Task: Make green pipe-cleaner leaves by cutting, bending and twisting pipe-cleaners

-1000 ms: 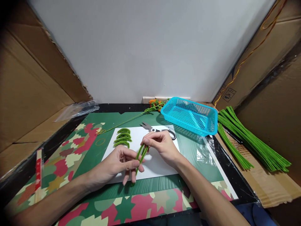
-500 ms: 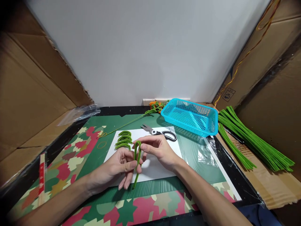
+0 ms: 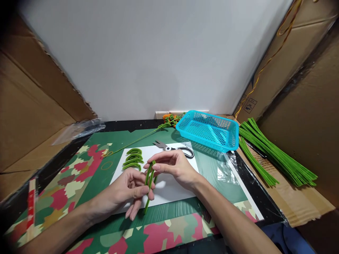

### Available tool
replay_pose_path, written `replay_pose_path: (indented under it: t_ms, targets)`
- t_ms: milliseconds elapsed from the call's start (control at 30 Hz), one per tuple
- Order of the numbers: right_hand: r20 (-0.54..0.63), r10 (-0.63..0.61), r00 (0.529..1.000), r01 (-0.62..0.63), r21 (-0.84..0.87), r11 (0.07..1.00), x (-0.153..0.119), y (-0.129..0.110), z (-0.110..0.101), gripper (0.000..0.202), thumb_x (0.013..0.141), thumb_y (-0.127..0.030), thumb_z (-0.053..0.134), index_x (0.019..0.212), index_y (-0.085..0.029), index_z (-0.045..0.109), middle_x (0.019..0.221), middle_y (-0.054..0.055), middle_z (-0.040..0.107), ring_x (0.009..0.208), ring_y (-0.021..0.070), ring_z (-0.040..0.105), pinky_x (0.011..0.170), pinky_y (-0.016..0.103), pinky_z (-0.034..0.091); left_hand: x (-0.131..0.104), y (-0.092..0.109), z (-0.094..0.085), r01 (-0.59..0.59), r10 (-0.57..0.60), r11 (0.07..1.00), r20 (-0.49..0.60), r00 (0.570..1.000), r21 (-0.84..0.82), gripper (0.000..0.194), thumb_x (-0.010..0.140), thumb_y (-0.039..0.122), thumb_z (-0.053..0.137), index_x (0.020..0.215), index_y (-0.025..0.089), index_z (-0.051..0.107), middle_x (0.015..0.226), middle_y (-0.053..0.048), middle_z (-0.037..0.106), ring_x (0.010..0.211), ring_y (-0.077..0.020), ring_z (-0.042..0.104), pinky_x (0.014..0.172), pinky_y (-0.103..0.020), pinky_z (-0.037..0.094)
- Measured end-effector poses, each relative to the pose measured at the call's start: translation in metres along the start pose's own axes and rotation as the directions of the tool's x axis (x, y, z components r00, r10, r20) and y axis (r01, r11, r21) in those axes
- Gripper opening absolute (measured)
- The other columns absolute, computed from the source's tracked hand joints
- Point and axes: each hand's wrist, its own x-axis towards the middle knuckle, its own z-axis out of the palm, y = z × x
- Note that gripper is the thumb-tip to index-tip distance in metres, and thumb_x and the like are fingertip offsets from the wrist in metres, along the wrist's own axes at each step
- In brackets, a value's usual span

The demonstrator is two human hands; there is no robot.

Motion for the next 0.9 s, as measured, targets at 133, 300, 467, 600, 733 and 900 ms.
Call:
replay_pose_path:
  t_ms: [133, 300, 467, 600, 733, 900]
  targets:
    - [-0.016, 0.005, 1.0, -0.005, 0.025, 1.0, 0.0014, 0.0019, -0.0017, 0.023, 0.083, -0.03, 0.09, 0.101, -0.019, 0.082, 0.099, 0.009, 0.083, 0.093, 0.0219, 0.079, 0.08, 0.033, 0.064, 0.001, -0.0008, -0.0019, -0.01, 0.01, 0.999, -0.011, 1.0, 0.036, 0.031, 0.085, 0.041, 0.086, 0.088, 0.01, 0.083, 0.072, -0.01, 0.08, 0.041, -0.0134, 0.069, 0.036, -0.014, 0.05]
    - [-0.006, 0.011, 1.0, -0.011, 0.025, 1.0, 0.0004, 0.0021, -0.0018, 0.02, 0.085, -0.03, 0.089, 0.101, -0.019, 0.083, 0.095, 0.008, 0.083, 0.087, 0.0186, 0.079, 0.078, 0.028, 0.063, 0.0015, -0.0022, -0.0024, 0.002, -0.002, 0.996, 0.005, 1.0, 0.093, 0.036, 0.086, 0.045, 0.084, 0.084, 0.009, 0.084, 0.049, -0.005, 0.069, 0.039, -0.0137, 0.067, 0.036, -0.013, 0.049]
    - [0.0, 0.017, 1.0, -0.017, 0.024, 1.0, 0.0005, 0.0001, -0.0032, 0.019, 0.084, -0.028, 0.089, 0.1, -0.02, 0.084, 0.091, 0.006, 0.083, 0.085, 0.0173, 0.079, 0.077, 0.026, 0.063, 0.0025, -0.001, 0.0006, -0.002, 0.002, 0.999, -0.003, 1.0, 0.05, 0.033, 0.083, 0.043, 0.087, 0.085, 0.01, 0.084, 0.058, -0.006, 0.074, 0.04, -0.011, 0.067, 0.036, -0.011, 0.049]
    - [0.015, 0.019, 1.0, -0.019, 0.016, 1.0, 0.0009, -0.0007, -0.0055, 0.019, 0.084, -0.028, 0.089, 0.1, -0.019, 0.084, 0.093, 0.007, 0.083, 0.084, 0.017, 0.078, 0.078, 0.027, 0.063, 0.0026, -0.0029, 0.0004, -0.003, 0.003, 0.998, 0.004, 1.0, -0.069, 0.038, 0.088, 0.048, 0.082, 0.095, 0.011, 0.083, 0.082, -0.013, 0.083, 0.044, -0.0148, 0.072, 0.035, -0.014, 0.05]
    - [0.02, 0.025, 0.999, -0.026, 0.009, 1.0, 0.0005, 0.0009, -0.0072, 0.019, 0.085, -0.028, 0.088, 0.101, -0.019, 0.084, 0.094, 0.007, 0.083, 0.084, 0.0169, 0.078, 0.078, 0.027, 0.062, 0.0012, -0.0043, -0.0022, -0.004, 0.004, 0.999, -0.004, 1.0, -0.033, 0.029, 0.09, 0.039, 0.082, 0.094, 0.01, 0.081, 0.087, -0.015, 0.084, 0.045, -0.0165, 0.074, 0.035, -0.014, 0.051]
    - [0.028, 0.036, 0.999, -0.036, 0.003, 0.999, -0.0001, 0.0022, -0.0074, 0.019, 0.086, -0.028, 0.088, 0.101, -0.018, 0.084, 0.092, 0.007, 0.082, 0.081, 0.0162, 0.078, 0.077, 0.027, 0.062, 0.0005, -0.0019, -0.0023, -0.009, 0.009, 1.0, 0.012, 1.0, 0.003, 0.03, 0.09, 0.039, 0.081, 0.097, 0.01, 0.083, 0.09, -0.016, 0.084, 0.052, -0.0195, 0.077, 0.038, -0.017, 0.055]
